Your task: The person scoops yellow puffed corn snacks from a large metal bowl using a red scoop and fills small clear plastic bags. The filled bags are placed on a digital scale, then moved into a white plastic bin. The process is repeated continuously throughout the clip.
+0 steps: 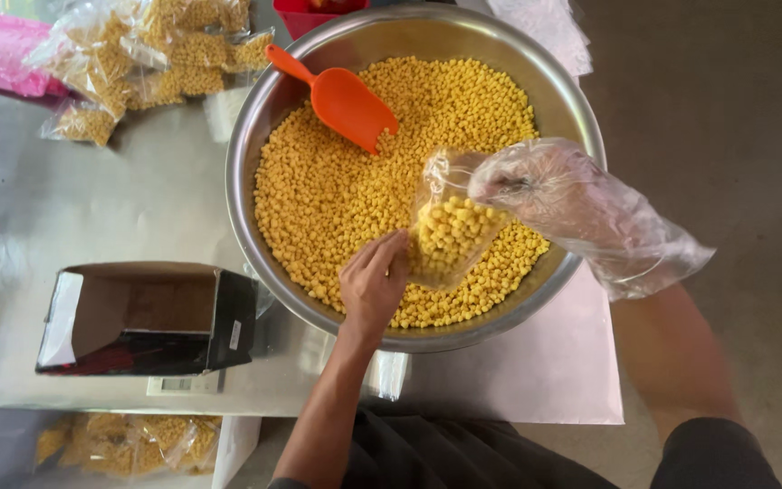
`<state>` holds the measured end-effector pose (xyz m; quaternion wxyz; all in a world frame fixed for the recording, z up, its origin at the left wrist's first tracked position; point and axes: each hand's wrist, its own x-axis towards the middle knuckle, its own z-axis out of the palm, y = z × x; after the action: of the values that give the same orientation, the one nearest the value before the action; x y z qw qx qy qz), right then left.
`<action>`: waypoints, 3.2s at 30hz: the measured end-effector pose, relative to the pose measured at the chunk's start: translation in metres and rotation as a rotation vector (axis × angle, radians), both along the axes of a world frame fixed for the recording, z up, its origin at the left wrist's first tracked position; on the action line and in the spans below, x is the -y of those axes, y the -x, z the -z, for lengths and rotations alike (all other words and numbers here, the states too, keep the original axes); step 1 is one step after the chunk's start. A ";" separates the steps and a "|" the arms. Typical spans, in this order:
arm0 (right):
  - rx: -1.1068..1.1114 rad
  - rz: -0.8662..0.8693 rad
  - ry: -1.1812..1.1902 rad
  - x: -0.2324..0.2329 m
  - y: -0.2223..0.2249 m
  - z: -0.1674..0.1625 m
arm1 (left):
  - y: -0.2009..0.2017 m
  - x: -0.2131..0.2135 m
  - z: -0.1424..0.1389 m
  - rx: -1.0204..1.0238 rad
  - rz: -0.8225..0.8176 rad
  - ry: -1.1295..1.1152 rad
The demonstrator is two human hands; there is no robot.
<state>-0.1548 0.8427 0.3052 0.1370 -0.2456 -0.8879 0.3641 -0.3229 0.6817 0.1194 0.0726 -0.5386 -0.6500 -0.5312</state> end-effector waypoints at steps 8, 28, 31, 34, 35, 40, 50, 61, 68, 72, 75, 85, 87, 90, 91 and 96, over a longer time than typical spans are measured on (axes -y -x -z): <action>-0.170 0.121 0.137 0.030 0.005 0.030 | 0.012 0.010 -0.007 0.220 -0.142 0.174; -0.223 -0.083 -0.306 0.123 0.144 0.011 | 0.058 0.391 0.169 0.820 -0.398 1.346; -0.378 -0.161 -0.190 0.179 0.217 -0.004 | 0.084 0.438 0.185 1.129 -0.672 0.994; -0.456 -0.170 0.340 0.226 0.304 0.012 | 0.107 0.479 0.188 1.579 -0.917 0.826; -0.495 -0.107 0.925 0.241 0.331 0.025 | 0.115 0.493 0.187 1.689 -0.957 0.733; -0.259 -0.361 -0.152 0.304 0.402 0.101 | 0.147 0.550 0.184 1.794 -0.954 0.584; -0.031 -0.283 -0.473 0.309 0.438 0.194 | 0.200 0.579 0.211 1.789 -0.892 0.623; 0.018 -0.159 -0.317 0.311 0.440 0.172 | 0.252 0.554 0.215 1.650 -0.756 0.675; -0.217 -0.059 -0.263 0.319 0.396 0.171 | 0.265 0.565 0.212 1.668 -0.694 0.570; -0.323 0.042 -0.124 0.332 0.351 0.186 | 0.265 0.575 0.214 1.682 -0.801 0.477; -0.344 0.216 0.109 0.345 0.324 0.201 | 0.264 0.580 0.214 1.705 -0.768 0.680; -0.502 0.126 0.083 0.360 0.304 0.220 | 0.251 0.565 0.204 1.160 -0.863 0.905; -0.515 0.150 0.094 0.362 0.307 0.216 | 0.248 0.560 0.207 0.837 -0.825 0.672; -0.483 0.137 0.022 0.363 0.315 0.208 | 0.247 0.557 0.209 1.066 -0.817 1.110; -0.462 0.122 -0.018 0.363 0.320 0.204 | 0.247 0.558 0.208 0.909 -0.793 0.948; -0.252 0.001 -0.425 0.338 0.360 0.185 | 0.258 0.558 0.196 1.093 -0.745 1.131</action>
<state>-0.5151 0.5048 0.1202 0.2954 -0.1642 -0.9204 0.1966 -0.5804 0.1235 -0.0768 -0.3592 0.0843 -0.8940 -0.2543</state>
